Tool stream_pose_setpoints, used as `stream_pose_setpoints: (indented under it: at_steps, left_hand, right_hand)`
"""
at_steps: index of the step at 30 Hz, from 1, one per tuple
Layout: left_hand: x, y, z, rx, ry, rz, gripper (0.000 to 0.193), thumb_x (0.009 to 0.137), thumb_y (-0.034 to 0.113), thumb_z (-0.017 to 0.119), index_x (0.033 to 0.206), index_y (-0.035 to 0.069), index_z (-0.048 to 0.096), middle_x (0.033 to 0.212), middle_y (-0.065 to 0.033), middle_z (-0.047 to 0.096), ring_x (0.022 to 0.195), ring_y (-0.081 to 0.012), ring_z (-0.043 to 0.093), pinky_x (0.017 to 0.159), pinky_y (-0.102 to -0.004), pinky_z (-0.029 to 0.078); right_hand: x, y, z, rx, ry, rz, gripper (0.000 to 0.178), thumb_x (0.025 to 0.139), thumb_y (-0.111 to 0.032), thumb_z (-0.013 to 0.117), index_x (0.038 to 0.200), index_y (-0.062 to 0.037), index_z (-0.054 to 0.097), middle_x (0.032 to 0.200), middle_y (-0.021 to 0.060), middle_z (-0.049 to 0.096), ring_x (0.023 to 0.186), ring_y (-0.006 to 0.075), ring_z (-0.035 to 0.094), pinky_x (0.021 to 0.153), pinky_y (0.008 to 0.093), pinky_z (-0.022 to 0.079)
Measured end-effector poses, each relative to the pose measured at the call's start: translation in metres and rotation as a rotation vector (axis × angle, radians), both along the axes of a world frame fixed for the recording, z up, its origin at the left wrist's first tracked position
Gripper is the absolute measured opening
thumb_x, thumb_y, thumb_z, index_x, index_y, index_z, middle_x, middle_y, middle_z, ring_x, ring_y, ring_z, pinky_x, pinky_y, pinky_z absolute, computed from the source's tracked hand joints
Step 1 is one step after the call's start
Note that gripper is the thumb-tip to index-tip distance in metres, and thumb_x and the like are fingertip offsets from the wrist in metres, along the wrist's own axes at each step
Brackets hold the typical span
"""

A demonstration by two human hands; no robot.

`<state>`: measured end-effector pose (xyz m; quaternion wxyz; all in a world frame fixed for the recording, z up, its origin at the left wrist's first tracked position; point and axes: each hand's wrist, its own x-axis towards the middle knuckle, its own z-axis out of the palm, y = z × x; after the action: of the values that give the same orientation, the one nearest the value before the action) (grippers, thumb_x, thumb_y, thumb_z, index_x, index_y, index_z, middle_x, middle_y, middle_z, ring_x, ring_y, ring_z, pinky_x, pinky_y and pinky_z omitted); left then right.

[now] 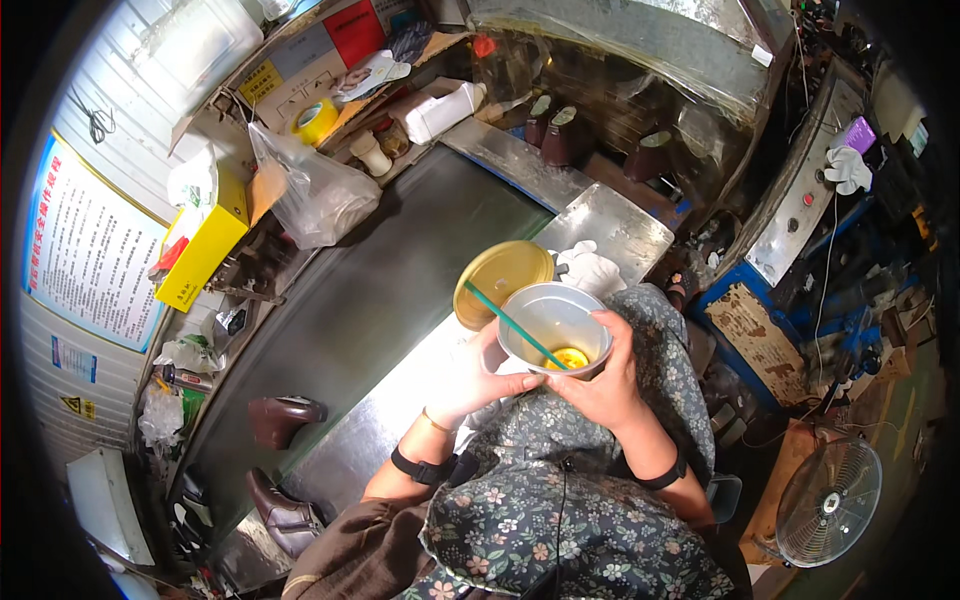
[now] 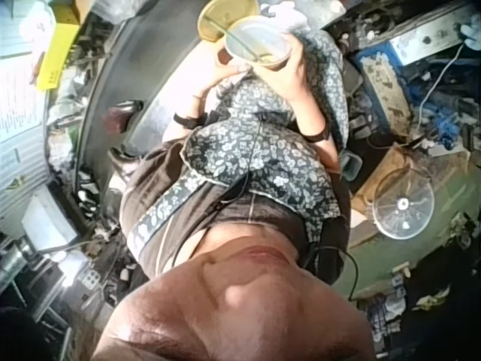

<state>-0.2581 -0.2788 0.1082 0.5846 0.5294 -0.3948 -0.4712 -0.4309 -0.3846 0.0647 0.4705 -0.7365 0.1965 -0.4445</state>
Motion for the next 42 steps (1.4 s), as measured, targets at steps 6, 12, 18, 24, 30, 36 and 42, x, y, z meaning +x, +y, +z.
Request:
stream_pose_setpoints:
  at_steps: [6,12,18,24,30,36,42]
  left_hand:
    - [-0.017,-0.012,-0.005,-0.013,0.130,0.040,0.098,0.060,0.027,0.095,0.139,-0.001,0.044,0.131,-0.0098,0.057,0.121,-0.0199,0.054,0.105,-0.0358,0.041]
    - [-0.019,-0.019,-0.012,-0.089,0.144,0.039,0.097,0.060,0.028,0.094,0.138,-0.001,0.045,0.127,-0.0101,0.060,0.117,-0.0200,0.056,0.104,-0.0350,0.043]
    - [-0.024,-0.018,-0.002,-0.052,0.363,-0.009,0.092,0.070,0.042,0.085,0.139,-0.003,0.044,0.129,-0.0124,0.059,0.117,-0.0219,0.058,0.101,-0.0358,0.046]
    - [-0.024,-0.024,-0.010,-0.060,0.625,-0.148,0.090,0.075,0.045,0.080,0.141,-0.003,0.042,0.130,-0.0161,0.059,0.118,-0.0262,0.059,0.101,-0.0385,0.049]
    - [-0.032,-0.025,0.012,-0.069,0.577,-0.392,0.100,0.072,0.042,0.084,0.145,-0.004,0.034,0.136,-0.0154,0.053,0.124,-0.0236,0.054,0.106,-0.0363,0.042]
    - [-0.036,-0.018,0.001,-0.064,0.599,-0.527,0.115,0.060,0.040,0.092,0.149,0.002,0.031,0.141,-0.0118,0.049,0.130,-0.0222,0.047,0.111,-0.0363,0.035]
    - [-0.040,-0.021,0.009,-0.056,0.620,-0.610,0.114,0.062,0.039,0.092,0.150,0.001,0.029,0.143,-0.0112,0.048,0.131,-0.0210,0.045,0.111,-0.0361,0.034]
  right_hand:
    - [-0.004,-0.006,0.013,0.116,-0.097,0.117,0.098,0.072,-0.028,0.089,0.143,0.0002,0.027,0.132,0.0232,0.052,0.123,0.0323,0.054,0.102,0.0430,0.045]
    - [-0.013,-0.010,0.016,0.029,-0.024,0.173,0.108,0.083,-0.045,0.077,0.154,-0.0004,0.009,0.143,0.0244,0.043,0.133,0.0313,0.044,0.109,0.0449,0.036]
    - [-0.015,-0.022,0.018,0.579,-0.288,0.255,0.073,0.098,-0.033,0.061,0.152,-0.0015,0.022,0.140,0.0149,0.051,0.129,0.0232,0.048,0.110,0.0378,0.034]
    - [-0.002,-0.052,0.024,0.696,-0.423,0.366,0.072,0.101,-0.050,0.049,0.149,0.0001,0.031,0.145,0.0150,0.047,0.133,0.0238,0.046,0.111,0.0368,0.035]
    - [-0.013,-0.058,0.043,1.127,-0.570,0.670,0.086,0.093,-0.069,0.044,0.144,0.0009,0.042,0.138,0.0163,0.055,0.123,0.0270,0.056,0.104,0.0407,0.046]
    - [-0.037,-0.046,0.051,1.117,-0.462,0.699,0.086,0.090,-0.067,0.054,0.142,0.0004,0.044,0.136,0.0163,0.056,0.121,0.0272,0.057,0.104,0.0405,0.045]
    - [-0.048,-0.056,0.043,1.037,-0.473,0.729,0.081,0.090,-0.061,0.054,0.142,0.0005,0.043,0.139,0.0200,0.053,0.123,0.0320,0.056,0.105,0.0458,0.046]
